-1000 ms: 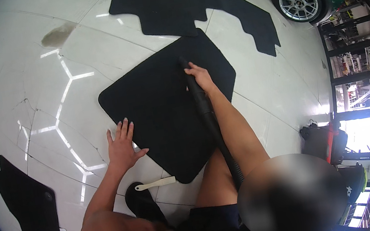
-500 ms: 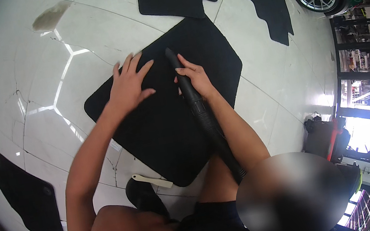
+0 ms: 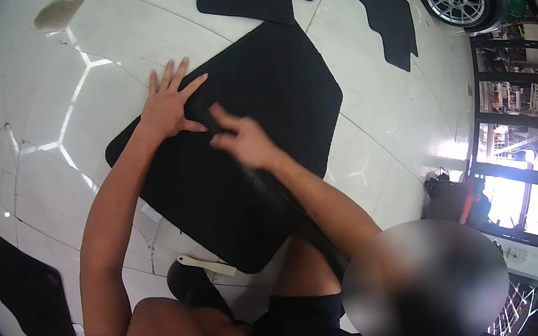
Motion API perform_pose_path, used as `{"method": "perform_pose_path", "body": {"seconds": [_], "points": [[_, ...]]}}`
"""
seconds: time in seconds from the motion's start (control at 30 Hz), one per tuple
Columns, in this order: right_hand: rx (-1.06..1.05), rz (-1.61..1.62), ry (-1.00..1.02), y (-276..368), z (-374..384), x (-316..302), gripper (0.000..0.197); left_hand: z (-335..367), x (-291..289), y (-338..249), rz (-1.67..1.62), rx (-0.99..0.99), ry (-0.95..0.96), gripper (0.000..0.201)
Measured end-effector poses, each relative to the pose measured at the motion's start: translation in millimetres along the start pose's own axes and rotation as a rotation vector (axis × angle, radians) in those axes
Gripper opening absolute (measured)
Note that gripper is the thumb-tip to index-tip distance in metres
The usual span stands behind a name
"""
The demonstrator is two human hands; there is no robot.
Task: The person kneels on the floor and uses a vacuum cleaner hose to clean a black car floor mat. They systematically move the nozzle across the mat's surface to remove debris.
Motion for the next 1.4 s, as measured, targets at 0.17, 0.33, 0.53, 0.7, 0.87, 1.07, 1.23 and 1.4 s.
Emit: {"method": "perform_pose_path", "body": {"seconds": [0.17,0.33,0.53,0.7,0.87,1.07,1.23,1.4], "points": [[0.177,0.210,-0.158,-7,18,-39,0.085,-12,4,3,0.033,-0.027,-0.066,0.128],[0.136,0.052,-0.017,19,-11,30,0.080,-16,2,10,0.080,-0.076,0.005,0.130],[0.313,0.066,-0.251,2,7,-9,0.082,-24,12,0,0.084,-0.158,-0.027,0.135],[0.422,0.995,0.076,-22,-15,3,0.084,-26,7,-7,0.104,-0.193,0.012,0.139],[0.412,0.845,-0.373,-60,-17,-69,0.083,-29,4,-22,0.157,-0.211,0.025,0.137],[-0.027,-0.009,-0.190,-54,-8,5,0.070,-36,1,-21,0.193,-0.268,0.093,0.136],[0.233,-0.012,-0.475,-83,16,-103,0.069,-35,10,-23,0.169,-0.243,0.033,0.134],[0.207,0.102,-0.349,-53,19,-29,0.083,-43,5,-19,0.191,-0.273,0.118,0.130]]}}
Point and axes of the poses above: each hand's wrist, its own z-axis towards the middle knuckle, its own x-axis out of the palm, y = z × x, the point moved 4 cm from there along z, towards the middle knuckle, and after that the axes turned 7 degrees about x, right-handed, at the moved point
